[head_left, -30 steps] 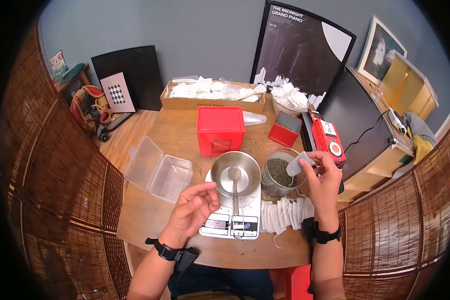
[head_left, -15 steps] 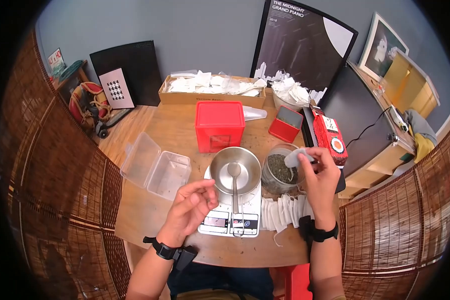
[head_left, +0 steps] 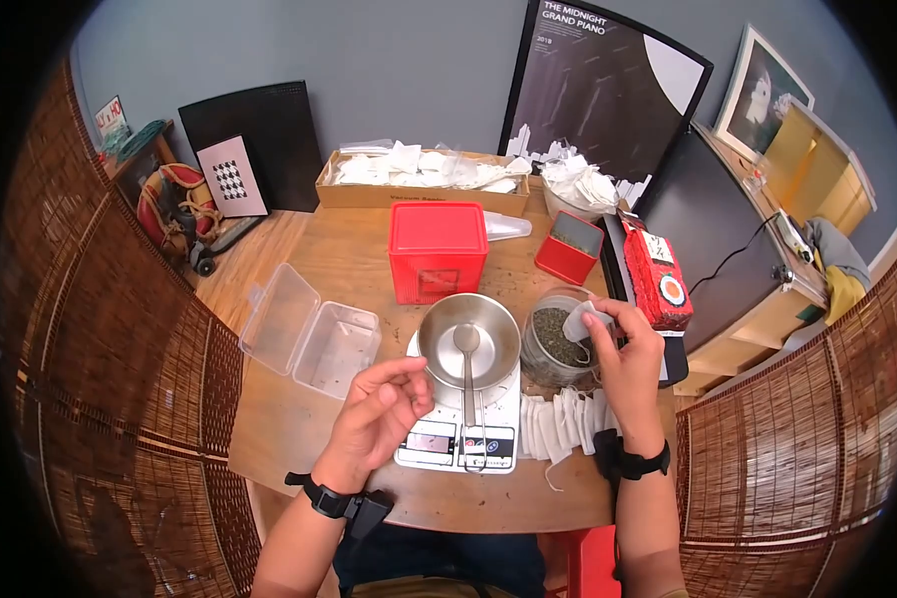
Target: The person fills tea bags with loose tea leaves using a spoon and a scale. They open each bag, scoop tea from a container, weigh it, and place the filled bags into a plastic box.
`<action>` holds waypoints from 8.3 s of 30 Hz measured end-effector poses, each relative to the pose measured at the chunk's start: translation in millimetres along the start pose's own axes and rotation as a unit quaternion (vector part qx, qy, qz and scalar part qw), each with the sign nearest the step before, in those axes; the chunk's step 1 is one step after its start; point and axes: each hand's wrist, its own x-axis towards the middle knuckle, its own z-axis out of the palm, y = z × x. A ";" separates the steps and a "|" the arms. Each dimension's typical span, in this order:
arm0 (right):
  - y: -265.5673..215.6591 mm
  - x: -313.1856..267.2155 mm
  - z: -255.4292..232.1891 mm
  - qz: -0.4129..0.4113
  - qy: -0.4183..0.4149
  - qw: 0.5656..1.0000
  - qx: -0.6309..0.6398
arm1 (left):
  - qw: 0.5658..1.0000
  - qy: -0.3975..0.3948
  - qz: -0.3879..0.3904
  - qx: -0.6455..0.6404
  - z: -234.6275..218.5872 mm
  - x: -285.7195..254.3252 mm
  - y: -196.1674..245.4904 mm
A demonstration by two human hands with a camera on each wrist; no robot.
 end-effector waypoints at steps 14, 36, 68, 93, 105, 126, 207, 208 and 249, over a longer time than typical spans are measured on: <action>3.0 -1.8 -18.4 0.035 -0.115 0.993 -0.020 | 1.000 0.001 -0.001 0.002 1.6 0.2 0.6; 18.4 -5.1 -7.0 0.068 0.037 0.994 0.081 | 0.999 0.010 -0.012 0.029 -0.8 -0.6 1.9; 4.2 -1.8 -11.0 0.020 0.048 0.996 0.070 | 0.999 0.013 -0.011 0.035 -1.7 -0.7 2.1; 4.1 6.0 -9.1 0.071 0.017 0.981 0.180 | 1.000 0.001 -0.005 0.021 -2.8 1.0 1.4; -0.9 -51.4 -67.6 0.093 0.033 0.974 0.204 | 1.000 0.006 -0.008 0.023 -1.6 3.5 -2.0; 49.1 -161.3 -89.3 0.008 -0.180 0.981 -0.074 | 1.000 -0.014 -0.023 0.003 -2.8 6.7 -4.9; -9.8 -140.2 -75.8 0.064 -0.184 0.970 -0.148 | 0.993 0.102 -0.064 -0.004 8.1 11.6 -10.0; -9.2 -140.1 -76.2 0.059 -0.180 0.969 -0.156 | 0.993 0.100 -0.068 -0.005 8.6 12.1 -10.5; 1.6 -122.2 -94.0 0.115 -0.234 0.960 -0.103 | 0.988 0.133 -0.080 0.018 20.0 6.1 -5.0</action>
